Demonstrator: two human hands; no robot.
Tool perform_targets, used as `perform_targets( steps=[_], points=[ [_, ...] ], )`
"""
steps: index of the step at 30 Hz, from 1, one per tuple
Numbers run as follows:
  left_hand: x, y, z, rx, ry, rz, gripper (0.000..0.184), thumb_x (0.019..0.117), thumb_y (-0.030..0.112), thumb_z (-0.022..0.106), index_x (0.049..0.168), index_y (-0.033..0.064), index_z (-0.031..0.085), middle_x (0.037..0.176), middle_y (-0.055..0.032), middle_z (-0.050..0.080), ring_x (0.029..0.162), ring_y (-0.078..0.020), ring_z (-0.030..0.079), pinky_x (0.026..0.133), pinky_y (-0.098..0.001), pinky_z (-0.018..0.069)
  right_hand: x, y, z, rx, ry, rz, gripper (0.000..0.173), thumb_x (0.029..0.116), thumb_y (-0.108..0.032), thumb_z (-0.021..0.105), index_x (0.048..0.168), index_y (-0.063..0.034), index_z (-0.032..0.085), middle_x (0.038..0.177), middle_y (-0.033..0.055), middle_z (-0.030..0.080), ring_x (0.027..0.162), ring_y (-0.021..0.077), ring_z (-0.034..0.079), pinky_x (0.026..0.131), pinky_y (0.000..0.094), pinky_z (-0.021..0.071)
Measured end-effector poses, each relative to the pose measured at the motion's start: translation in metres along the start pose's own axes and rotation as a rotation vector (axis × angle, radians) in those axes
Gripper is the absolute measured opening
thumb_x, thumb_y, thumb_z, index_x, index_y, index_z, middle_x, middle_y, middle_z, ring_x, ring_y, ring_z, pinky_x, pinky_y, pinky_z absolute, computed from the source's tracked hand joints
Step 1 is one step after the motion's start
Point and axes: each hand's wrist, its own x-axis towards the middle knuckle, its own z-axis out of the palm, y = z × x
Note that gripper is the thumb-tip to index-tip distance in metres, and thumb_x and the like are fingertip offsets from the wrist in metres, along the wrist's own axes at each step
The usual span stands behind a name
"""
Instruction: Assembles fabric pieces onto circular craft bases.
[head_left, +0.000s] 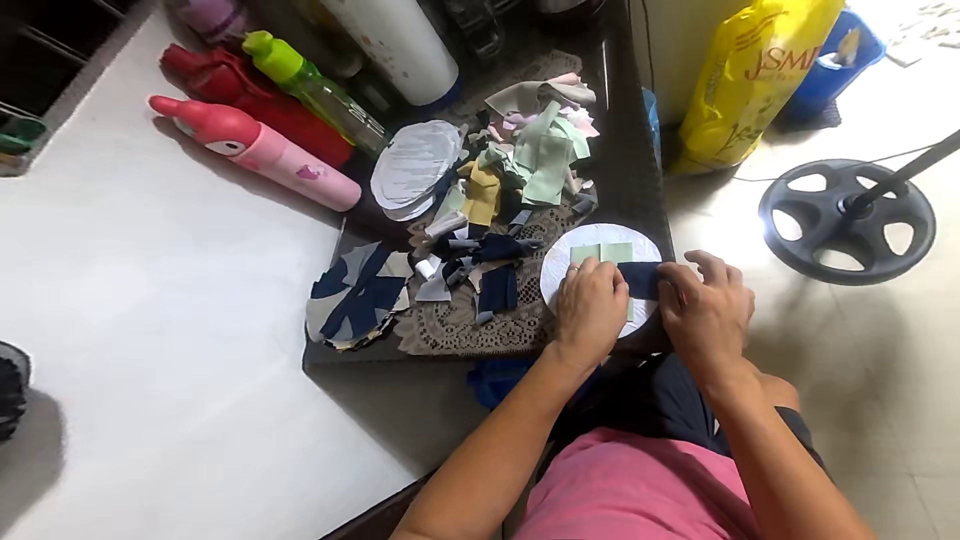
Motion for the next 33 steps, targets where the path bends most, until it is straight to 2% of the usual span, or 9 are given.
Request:
perform_targets(
  steps=[3, 7, 11, 16, 21, 25, 27, 30, 33],
  points=[
    [-0.001, 0.0, 0.0, -0.021, 0.051, 0.039, 0.015, 0.0997, 0.013, 0.062, 0.098, 0.0013, 0.071, 0.097, -0.0149, 0.068, 0.098, -0.0337, 0.065, 0.084, -0.0497, 0.0528, 0.0, 0.0, 0.0, -0.003, 0.001, 0.007, 0.017, 0.0931, -0.016, 0.066, 0.106, -0.0142, 0.077, 0.124, 0.0177, 0.067, 0.115, 0.0451, 0.06, 0.08, 0.0606, 0.0469],
    [0.009, -0.001, -0.005, 0.002, 0.024, -0.021, 0.026, 0.1023, 0.022, 0.062, 0.115, 0.0009, 0.069, 0.11, -0.0174, 0.069, 0.106, -0.0354, 0.065, 0.092, -0.0532, 0.0514, 0.0, -0.002, -0.002, -0.014, -0.013, 0.021, 0.018, 0.0938, -0.017, 0.066, 0.107, -0.0155, 0.077, 0.125, 0.017, 0.067, 0.116, 0.0451, 0.06, 0.08, 0.0614, 0.046],
    [0.019, 0.001, -0.005, 0.043, -0.02, -0.062, 0.019, 0.0995, 0.021, 0.066, 0.106, 0.0033, 0.071, 0.103, -0.0159, 0.067, 0.104, -0.0349, 0.063, 0.088, -0.0524, 0.0515, 0.0, -0.003, -0.004, -0.026, -0.024, 0.028, 0.018, 0.0944, -0.018, 0.066, 0.109, -0.0172, 0.077, 0.125, 0.0161, 0.067, 0.116, 0.0449, 0.06, 0.08, 0.0629, 0.046],
    [0.019, 0.0, -0.002, -0.041, 0.143, 0.127, 0.011, 0.0966, 0.009, 0.065, 0.098, -0.0004, 0.07, 0.093, -0.0161, 0.068, 0.091, -0.0328, 0.067, 0.082, -0.0489, 0.0541, -0.001, -0.004, -0.004, -0.013, -0.015, 0.027, 0.018, 0.0939, -0.017, 0.066, 0.108, -0.0156, 0.077, 0.124, 0.0164, 0.068, 0.115, 0.0451, 0.06, 0.08, 0.0625, 0.0465],
    [0.016, 0.005, -0.005, -0.259, 0.059, 0.08, 0.017, 0.1051, 0.015, 0.057, 0.114, 0.001, 0.06, 0.081, -0.0107, 0.066, 0.067, -0.0207, 0.064, 0.064, -0.0399, 0.0548, -0.001, -0.005, -0.004, -0.012, -0.02, 0.022, 0.018, 0.0937, -0.016, 0.066, 0.108, -0.0147, 0.077, 0.123, 0.0176, 0.068, 0.115, 0.0457, 0.061, 0.081, 0.0627, 0.047],
    [0.015, 0.006, -0.014, -0.445, -0.14, 0.013, 0.035, 0.1013, 0.013, 0.064, 0.134, 0.0067, 0.053, 0.093, -0.0093, 0.07, 0.074, -0.0171, 0.068, 0.07, -0.0369, 0.0573, -0.001, -0.006, -0.006, -0.017, -0.026, 0.029, 0.017, 0.0936, -0.016, 0.067, 0.107, -0.0146, 0.077, 0.124, 0.0174, 0.068, 0.116, 0.0455, 0.061, 0.083, 0.0637, 0.0472],
    [0.013, 0.003, -0.021, -0.467, -0.211, 0.038, 0.03, 0.0987, 0.006, 0.065, 0.128, 0.0086, 0.061, 0.106, -0.0087, 0.071, 0.088, -0.0171, 0.07, 0.078, -0.0378, 0.0582, -0.001, -0.006, -0.006, -0.014, -0.019, 0.027, 0.017, 0.0941, -0.017, 0.067, 0.107, -0.0152, 0.077, 0.123, 0.017, 0.068, 0.116, 0.0451, 0.061, 0.083, 0.0635, 0.0473],
    [0.011, -0.005, -0.023, -0.419, -0.203, 0.161, 0.017, 0.0947, 0.003, 0.065, 0.101, 0.0106, 0.078, 0.109, -0.004, 0.072, 0.106, -0.0166, 0.064, 0.092, -0.04, 0.0509, -0.001, -0.004, -0.004, -0.012, -0.011, 0.018, 0.017, 0.0942, -0.017, 0.066, 0.107, -0.0153, 0.077, 0.123, 0.0167, 0.068, 0.115, 0.0446, 0.061, 0.082, 0.0624, 0.0477],
    [0.011, -0.01, -0.016, -0.391, -0.085, 0.275, 0.015, 0.0921, 0.002, 0.067, 0.096, 0.0088, 0.08, 0.105, -0.0053, 0.074, 0.105, -0.0136, 0.067, 0.092, -0.0351, 0.0545, -0.001, -0.004, -0.003, -0.002, -0.013, 0.018, 0.017, 0.0942, -0.017, 0.066, 0.107, -0.0146, 0.077, 0.123, 0.0177, 0.068, 0.115, 0.045, 0.061, 0.082, 0.0621, 0.048]
  ],
)
